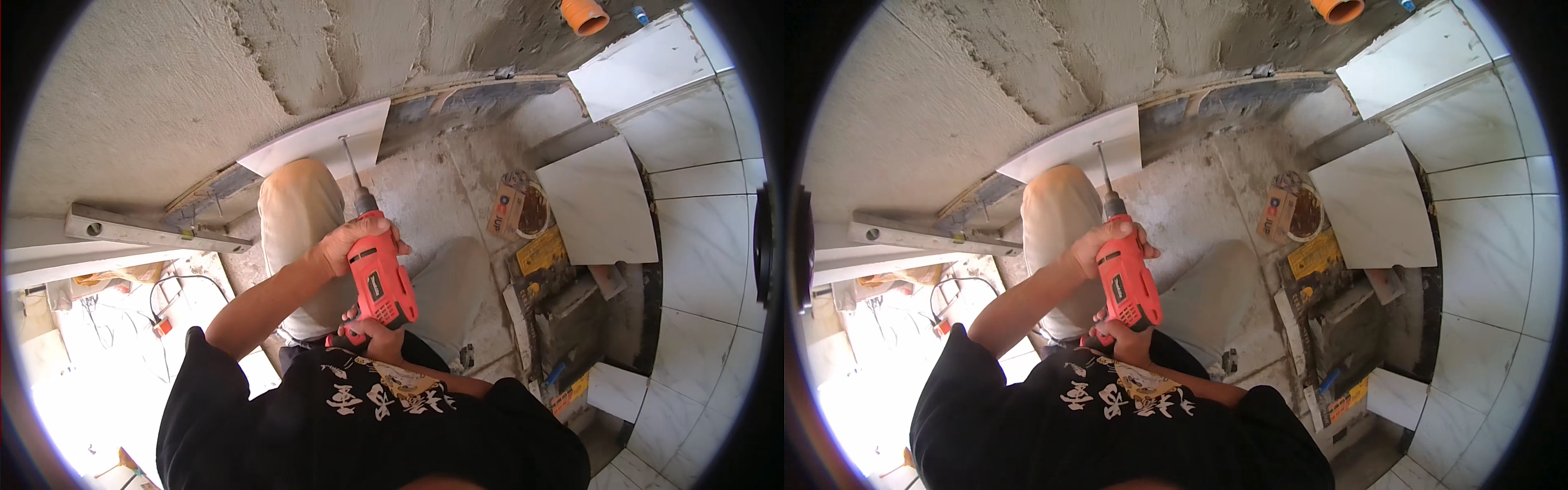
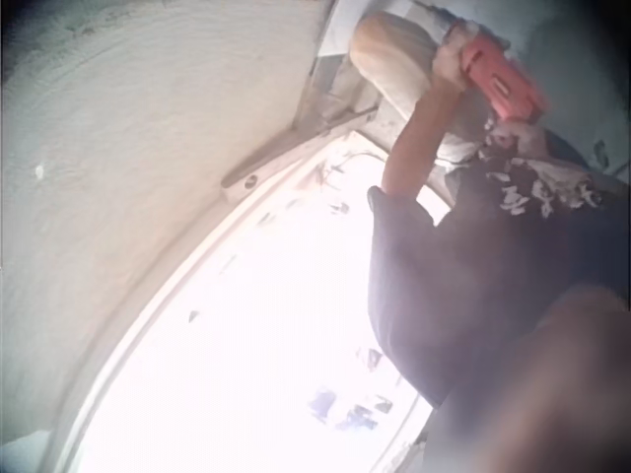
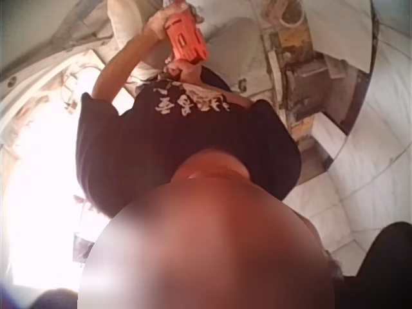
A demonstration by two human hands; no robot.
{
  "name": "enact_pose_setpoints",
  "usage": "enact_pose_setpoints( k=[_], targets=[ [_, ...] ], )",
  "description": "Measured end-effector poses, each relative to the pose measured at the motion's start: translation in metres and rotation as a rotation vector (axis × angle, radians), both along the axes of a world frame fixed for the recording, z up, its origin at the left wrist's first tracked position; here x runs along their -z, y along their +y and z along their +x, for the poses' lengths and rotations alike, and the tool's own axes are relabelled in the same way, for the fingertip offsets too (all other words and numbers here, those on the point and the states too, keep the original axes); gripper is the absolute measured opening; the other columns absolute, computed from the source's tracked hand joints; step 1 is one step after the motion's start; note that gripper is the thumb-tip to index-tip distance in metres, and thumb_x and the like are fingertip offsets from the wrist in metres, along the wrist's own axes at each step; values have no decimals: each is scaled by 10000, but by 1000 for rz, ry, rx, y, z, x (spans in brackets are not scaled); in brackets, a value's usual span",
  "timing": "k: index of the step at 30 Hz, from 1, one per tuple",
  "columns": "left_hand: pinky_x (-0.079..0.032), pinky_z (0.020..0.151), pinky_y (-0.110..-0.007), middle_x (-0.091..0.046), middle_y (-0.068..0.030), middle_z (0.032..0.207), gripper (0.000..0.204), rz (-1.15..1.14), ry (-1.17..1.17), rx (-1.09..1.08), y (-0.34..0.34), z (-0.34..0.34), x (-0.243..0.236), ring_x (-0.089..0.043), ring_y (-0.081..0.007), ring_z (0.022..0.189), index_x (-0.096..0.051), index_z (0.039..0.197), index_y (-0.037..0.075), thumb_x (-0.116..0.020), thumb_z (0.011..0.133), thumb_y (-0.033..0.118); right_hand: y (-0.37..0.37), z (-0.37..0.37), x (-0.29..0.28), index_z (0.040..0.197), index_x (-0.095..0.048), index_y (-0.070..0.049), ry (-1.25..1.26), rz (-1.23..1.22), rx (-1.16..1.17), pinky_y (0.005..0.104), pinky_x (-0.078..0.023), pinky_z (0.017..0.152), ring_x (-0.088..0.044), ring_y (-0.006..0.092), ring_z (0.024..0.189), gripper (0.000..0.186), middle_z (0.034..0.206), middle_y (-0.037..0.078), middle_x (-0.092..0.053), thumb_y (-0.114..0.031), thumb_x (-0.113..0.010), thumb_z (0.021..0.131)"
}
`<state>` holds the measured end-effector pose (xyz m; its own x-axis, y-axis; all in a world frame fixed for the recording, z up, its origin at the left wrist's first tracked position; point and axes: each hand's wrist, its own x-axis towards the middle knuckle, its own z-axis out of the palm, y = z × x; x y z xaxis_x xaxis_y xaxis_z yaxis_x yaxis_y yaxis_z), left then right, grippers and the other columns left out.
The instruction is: Drilling a hole into a ceramic wall tile using a power drill.
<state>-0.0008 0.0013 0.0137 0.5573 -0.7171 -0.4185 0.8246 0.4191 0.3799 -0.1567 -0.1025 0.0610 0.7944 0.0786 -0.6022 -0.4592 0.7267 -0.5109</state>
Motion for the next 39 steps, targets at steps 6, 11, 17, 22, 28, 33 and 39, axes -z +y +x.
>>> enact_pose_setpoints(
  k=[6,11,17,22,28,33,39],
  targets=[
    [-553,892,-443,-688,-127,964,311,-97,-49,14,3,0,21,-652,-316,1093,-657,980,42,-732,851,315,7,-5,13,934,-585,12,-40,-75,14,322,-547,621,-624,183,698,215,827,84,-611,80,-583,729],
    [-539,911,-418,-699,-141,969,313,-117,-109,38,2,0,25,-654,-303,1082,-660,985,42,-713,846,318,7,-10,26,963,-595,7,-117,-163,16,311,-543,654,-633,175,716,247,858,79,-629,70,-593,724],
    [-537,911,-411,-696,-133,947,304,-82,-76,50,0,-1,26,-662,-291,1064,-664,971,36,-708,843,308,3,-7,21,978,-587,16,-30,-4,51,328,-544,684,-626,198,718,275,866,100,-626,67,-597,707],
    [-553,888,-426,-691,-130,943,274,21,-19,19,-3,-1,18,-681,-300,1029,-668,972,30,-714,846,269,-1,-3,22,1008,-567,20,-7,57,61,343,-547,679,-614,215,750,312,869,114,-603,72,-577,700],
    [-559,878,-413,-690,-137,946,294,76,-32,39,-4,1,11,-682,-292,1021,-665,982,19,-721,848,276,-4,-3,27,1046,-549,25,-10,113,77,361,-550,667,-604,229,786,357,874,122,-585,65,-559,692],
    [-565,861,-407,-695,-146,969,332,131,-48,43,-5,1,12,-685,-271,995,-666,993,17,-735,847,308,-5,-2,31,1043,-549,29,-25,142,78,365,-550,663,-606,236,772,357,868,129,-588,62,-547,688],
    [-570,849,-392,-696,-144,980,344,149,-51,49,-4,1,8,-683,-262,997,-667,996,23,-747,847,322,-5,-2,30,1040,-548,32,-3,192,89,361,-547,649,-602,241,749,360,863,138,-591,54,-550,680]
  ],
)
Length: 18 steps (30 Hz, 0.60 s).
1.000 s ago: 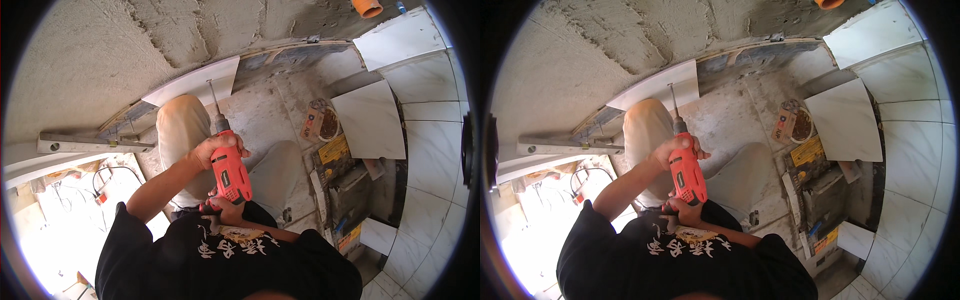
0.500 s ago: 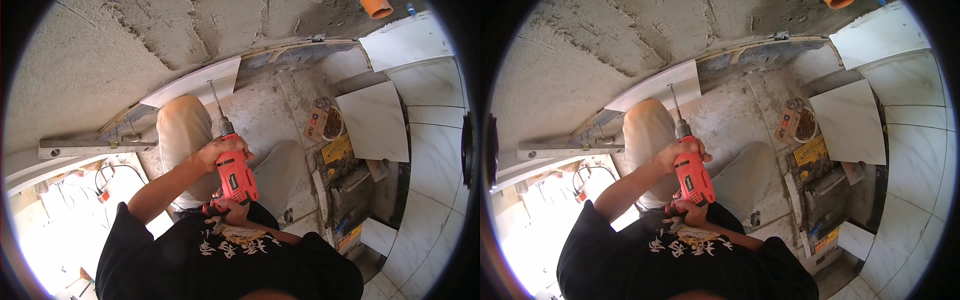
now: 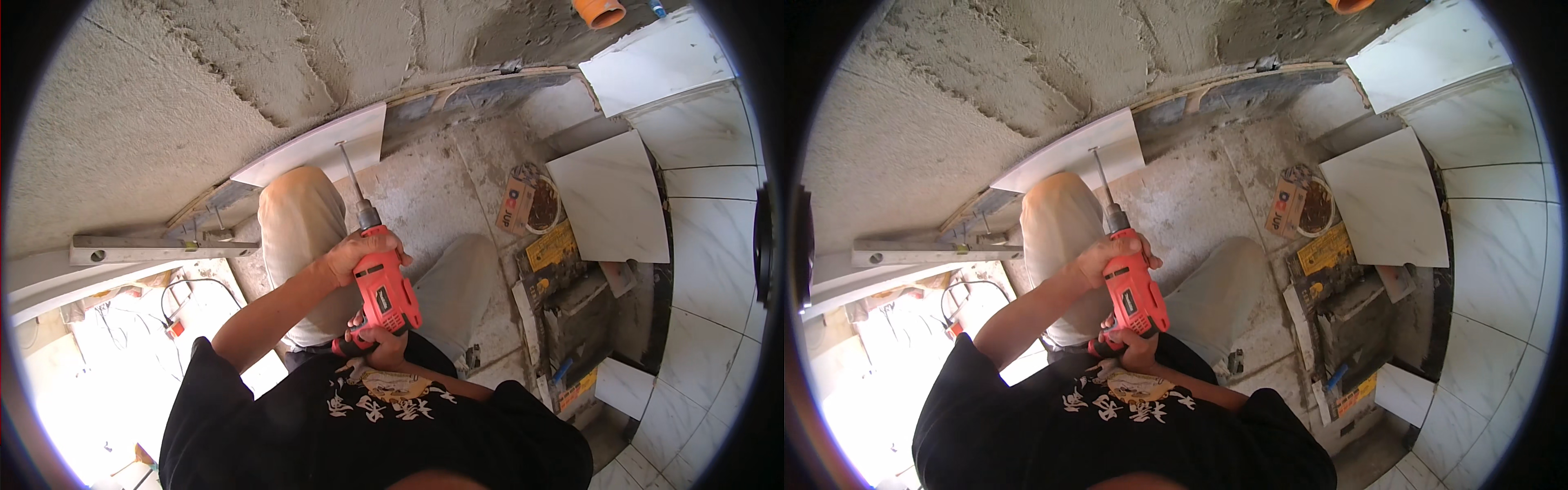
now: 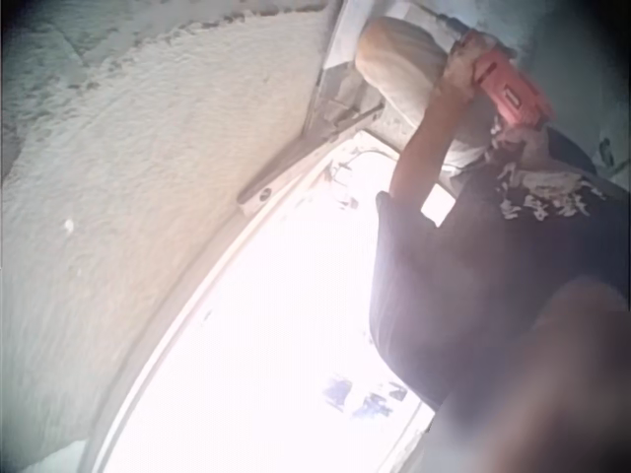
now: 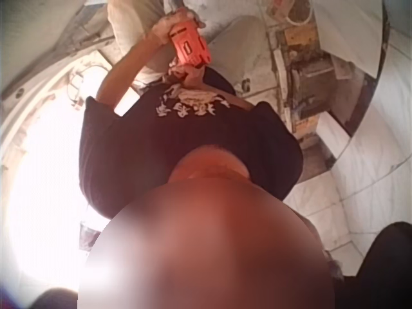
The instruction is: Drilling a hole into a ceramic wall tile using a power drill.
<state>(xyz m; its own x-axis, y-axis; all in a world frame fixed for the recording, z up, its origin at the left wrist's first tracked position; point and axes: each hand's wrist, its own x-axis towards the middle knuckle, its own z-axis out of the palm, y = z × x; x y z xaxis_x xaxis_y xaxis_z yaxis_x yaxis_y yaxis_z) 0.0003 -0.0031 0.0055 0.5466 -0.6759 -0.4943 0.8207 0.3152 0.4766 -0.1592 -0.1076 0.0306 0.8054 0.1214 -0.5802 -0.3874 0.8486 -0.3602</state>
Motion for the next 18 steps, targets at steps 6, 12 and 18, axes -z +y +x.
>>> enact_pose_setpoints(
  k=[6,12,18],
  targets=[
    [-574,848,-396,-694,-151,995,356,2,5,-24,-2,-2,2,-685,-253,977,-662,1003,18,-757,846,324,-1,1,0,1041,-546,35,-12,-11,-2,361,-546,645,-601,247,749,367,861,139,-588,52,-547,674],
    [-572,842,-385,-702,-162,1010,369,13,-4,-21,-2,-2,3,-687,-245,941,-662,1011,22,-758,847,338,-1,-1,1,1044,-541,35,26,-4,-4,362,-547,647,-598,248,764,382,869,137,-582,50,-546,663],
    [-565,838,-377,-708,-173,1017,394,18,-40,-14,1,-2,1,-687,-242,920,-664,1024,24,-734,855,373,0,3,-6,1039,-545,32,20,-33,-23,359,-547,659,-597,239,793,377,881,134,-581,50,-553,662]
  ],
)
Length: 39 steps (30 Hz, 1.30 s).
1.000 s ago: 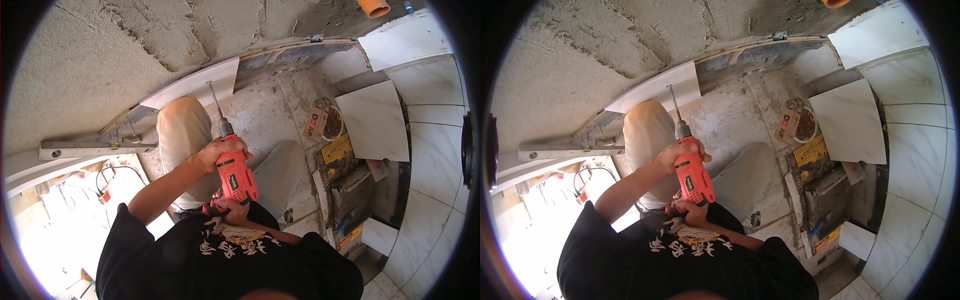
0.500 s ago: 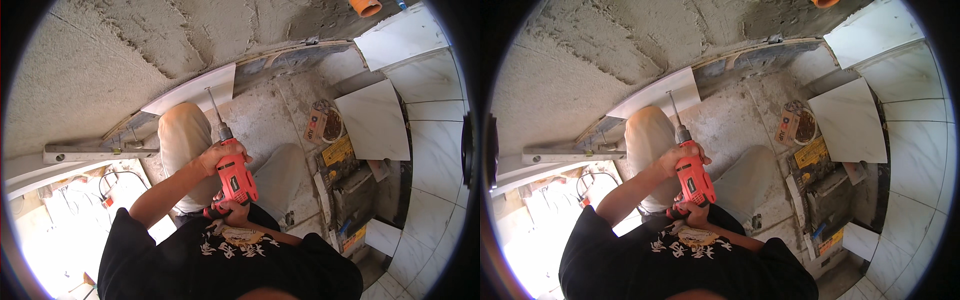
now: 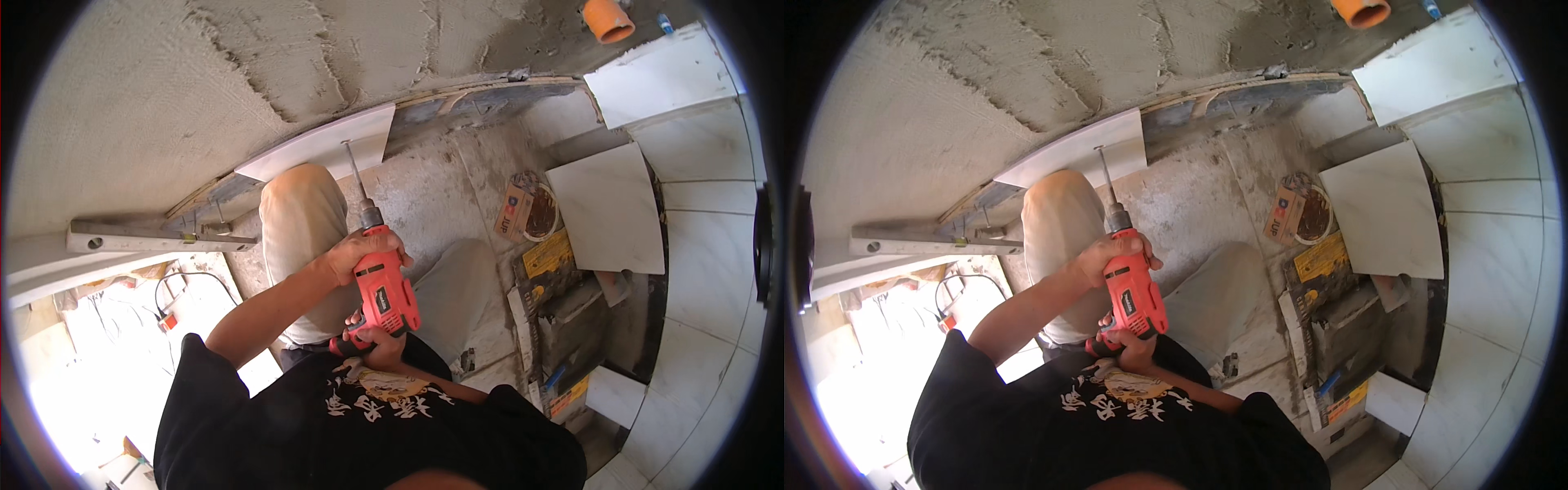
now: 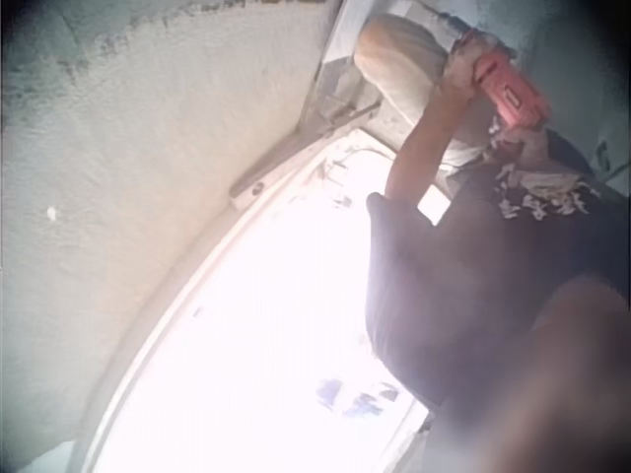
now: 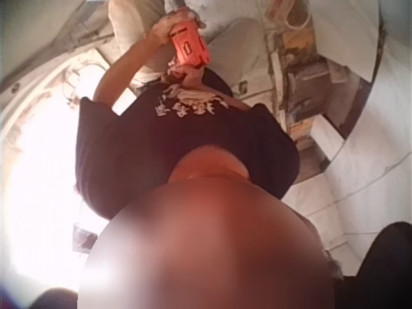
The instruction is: Drilling a hole into a ceramic wall tile using a power drill.
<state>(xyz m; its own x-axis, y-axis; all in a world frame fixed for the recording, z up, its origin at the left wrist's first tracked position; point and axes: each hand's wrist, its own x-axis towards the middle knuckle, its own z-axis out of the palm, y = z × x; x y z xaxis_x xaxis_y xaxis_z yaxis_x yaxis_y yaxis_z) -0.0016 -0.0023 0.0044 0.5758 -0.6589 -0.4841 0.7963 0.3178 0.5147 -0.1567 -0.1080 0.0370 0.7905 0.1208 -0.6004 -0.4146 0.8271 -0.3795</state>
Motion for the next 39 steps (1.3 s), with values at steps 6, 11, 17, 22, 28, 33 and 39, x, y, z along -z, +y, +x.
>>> enact_pose_setpoints(
  k=[6,11,17,22,28,33,39],
  targets=[
    [-541,889,-399,-694,-142,995,371,-108,3,-5,4,0,2,-674,-260,1011,-656,999,40,-731,849,371,4,0,-7,1006,-555,29,-68,-146,-49,345,-547,672,-611,226,743,331,872,128,-590,65,-550,676],
    [-530,911,-410,-689,-126,999,364,-164,0,19,5,0,2,-669,-271,1061,-647,983,58,-741,838,379,6,2,-15,964,-560,23,-92,-229,-65,341,-545,661,-610,213,697,283,860,118,-591,74,-543,686],
    [-523,921,-422,-693,-129,995,365,-201,13,26,5,0,0,-669,-273,1061,-648,982,60,-741,837,382,9,2,-17,951,-563,22,-90,-223,-42,340,-540,656,-608,205,699,259,847,112,-584,74,-537,699],
    [-513,937,-429,-695,-128,982,361,-200,8,29,4,1,-1,-666,-279,1070,-652,987,62,-739,843,381,7,7,-21,948,-563,24,-117,-255,-55,341,-537,644,-606,203,697,251,842,114,-585,69,-532,703],
    [-522,918,-425,-693,-123,972,348,-177,0,19,3,1,3,-668,-278,1064,-655,981,56,-731,857,373,5,5,-17,948,-560,32,-55,-179,-38,345,-538,653,-600,214,692,257,838,122,-587,62,-522,696],
    [-532,888,-411,-687,-124,973,351,-96,-6,13,2,0,1,-671,-282,1056,-657,967,39,-721,869,369,5,3,-7,959,-555,35,-94,-94,3,370,-548,669,-599,242,690,287,850,138,-588,50,-516,676],
    [-554,837,-392,-694,-131,964,376,27,-18,-8,-3,0,-4,-683,-261,980,-655,982,24,-737,868,373,0,-5,18,1021,-524,6,-35,1,-24,414,-535,694,-563,270,828,381,880,128,-548,-18,-527,640]
  ],
)
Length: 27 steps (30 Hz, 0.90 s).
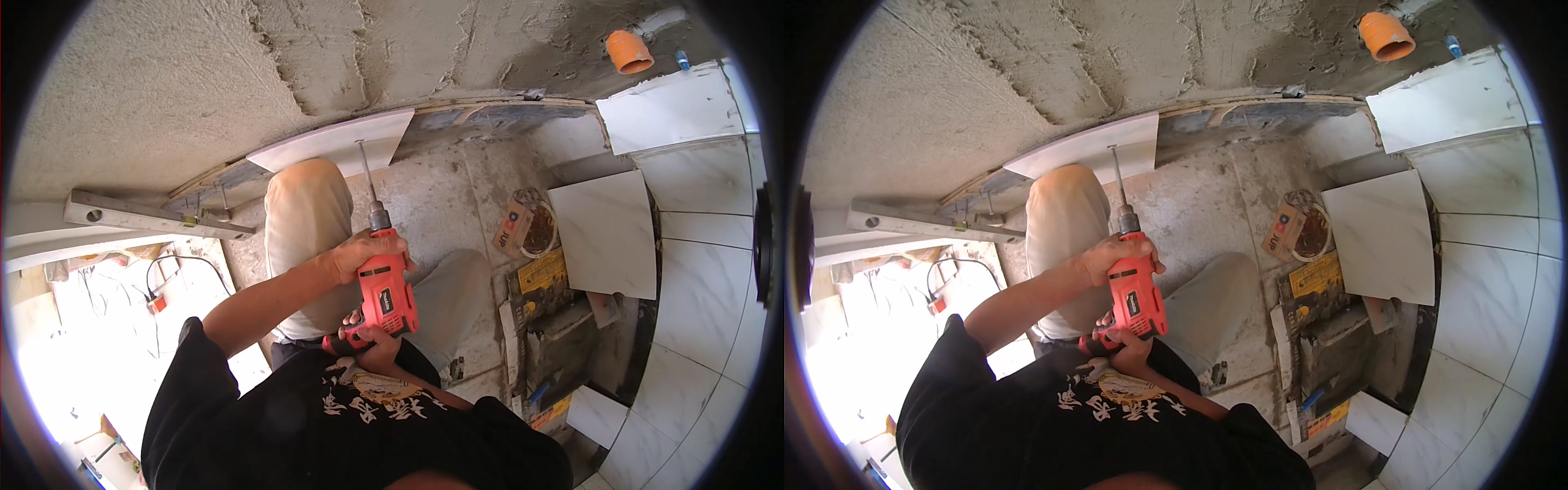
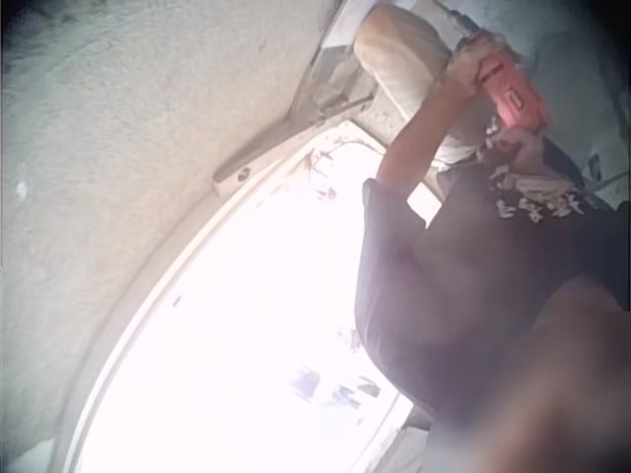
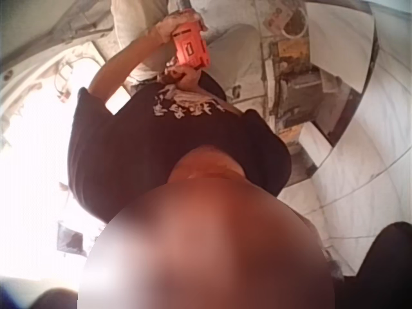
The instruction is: Drilling a hole into a ceramic wall tile using a power drill.
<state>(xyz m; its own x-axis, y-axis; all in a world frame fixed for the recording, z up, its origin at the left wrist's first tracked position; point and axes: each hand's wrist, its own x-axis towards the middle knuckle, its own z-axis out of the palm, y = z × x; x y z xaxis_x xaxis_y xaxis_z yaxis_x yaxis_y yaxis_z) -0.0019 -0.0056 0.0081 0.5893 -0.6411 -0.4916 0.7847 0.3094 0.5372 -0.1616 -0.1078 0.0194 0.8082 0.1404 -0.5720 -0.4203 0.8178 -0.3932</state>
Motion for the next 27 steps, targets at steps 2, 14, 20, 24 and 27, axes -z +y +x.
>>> enact_pose_setpoints(
  k=[2,14,20,24,27],
  targets=[
    [-567,807,-372,-706,-140,950,390,36,1,-10,-2,-1,0,-696,-238,910,-650,984,26,-757,856,380,-1,-2,7,1012,-524,1,21,86,9,412,-526,711,-563,273,844,370,882,117,-552,-23,-531,643],
    [-561,843,-370,-711,-160,987,574,127,-79,0,0,-3,1,-691,-231,919,-634,1015,30,-761,814,552,-2,-4,12,1113,-496,-1,-18,91,-68,431,-517,784,-564,272,938,427,963,120,-557,-76,-545,695],
    [-568,843,-387,-702,-148,999,580,34,-48,3,3,-8,-8,-689,-240,930,-602,1054,38,-770,811,537,-2,0,-2,1110,-501,-12,-12,87,-127,440,-508,838,-570,286,950,429,970,128,-569,-127,-561,701],
    [-574,835,-391,-701,-146,991,556,41,-43,20,1,-8,-11,-692,-242,921,-588,1040,48,-778,812,519,-1,-1,0,1111,-503,-18,-22,66,-89,444,-493,881,-571,287,961,430,980,117,-573,-129,-564,700],
    [-578,832,-396,-697,-143,982,518,-40,-32,55,0,-10,-6,-695,-243,903,-577,1017,60,-784,818,491,1,-8,-5,1114,-505,-19,-13,30,-104,447,-487,898,-574,288,976,434,986,117,-576,-125,-568,697]
  ],
)
